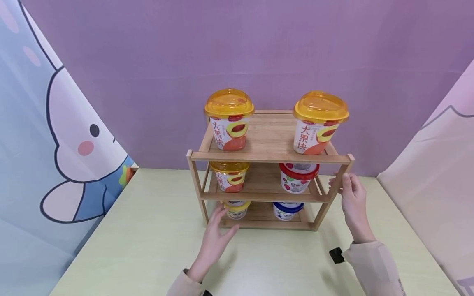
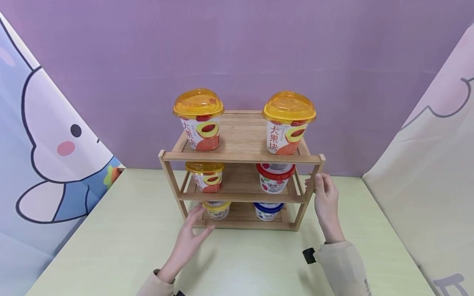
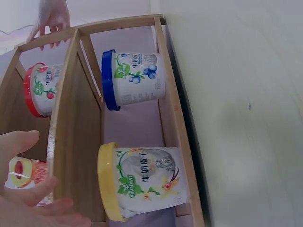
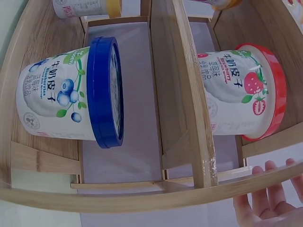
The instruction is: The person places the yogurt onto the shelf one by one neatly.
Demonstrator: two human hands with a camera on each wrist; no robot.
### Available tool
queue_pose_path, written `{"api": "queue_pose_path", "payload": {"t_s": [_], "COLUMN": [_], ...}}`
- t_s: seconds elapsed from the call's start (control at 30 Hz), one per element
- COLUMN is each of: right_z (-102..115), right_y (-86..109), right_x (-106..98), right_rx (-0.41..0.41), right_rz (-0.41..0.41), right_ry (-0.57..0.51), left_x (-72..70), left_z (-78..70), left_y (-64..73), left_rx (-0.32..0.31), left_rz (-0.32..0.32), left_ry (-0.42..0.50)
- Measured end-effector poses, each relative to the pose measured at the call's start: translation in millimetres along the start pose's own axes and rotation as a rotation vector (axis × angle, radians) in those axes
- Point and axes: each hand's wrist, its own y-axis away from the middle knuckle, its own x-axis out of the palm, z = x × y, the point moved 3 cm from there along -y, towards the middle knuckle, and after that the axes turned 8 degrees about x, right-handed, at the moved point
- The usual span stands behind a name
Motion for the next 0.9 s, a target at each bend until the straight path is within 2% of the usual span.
{"api": "queue_pose_path", "payload": {"t_s": [0.2,0.33,0.47,0.63,0.77,0.9], "right_z": [0,-2,-3,-4,-5,-8], "right_y": [6.9,11.2,15.7,23.5,31.2,38.6], "right_x": [-1,-2,-3,-7,-12,-20], "right_rx": [-0.044,-0.061,-0.069,-0.110,-0.211,-0.385], "right_rz": [0.022,0.027,-0.003,-0.050,-0.059,-0.026], "right_ry": [0.163,0.200,0.256,0.359,0.427,0.496], "left_x": [-8.0,-13.0,-19.9,-32.4,-43.4,-54.1], "left_z": [-6.5,-7.6,-5.4,0.6,5.7,9.9], "left_y": [7.3,12.2,15.7,19.3,21.4,21.3], "left_rx": [0.058,0.138,0.230,0.307,0.371,0.469], "left_rz": [0.041,0.056,0.024,-0.035,-0.062,-0.076], "left_ry": [-0.033,-0.086,-0.147,-0.228,-0.314,-0.405]}}
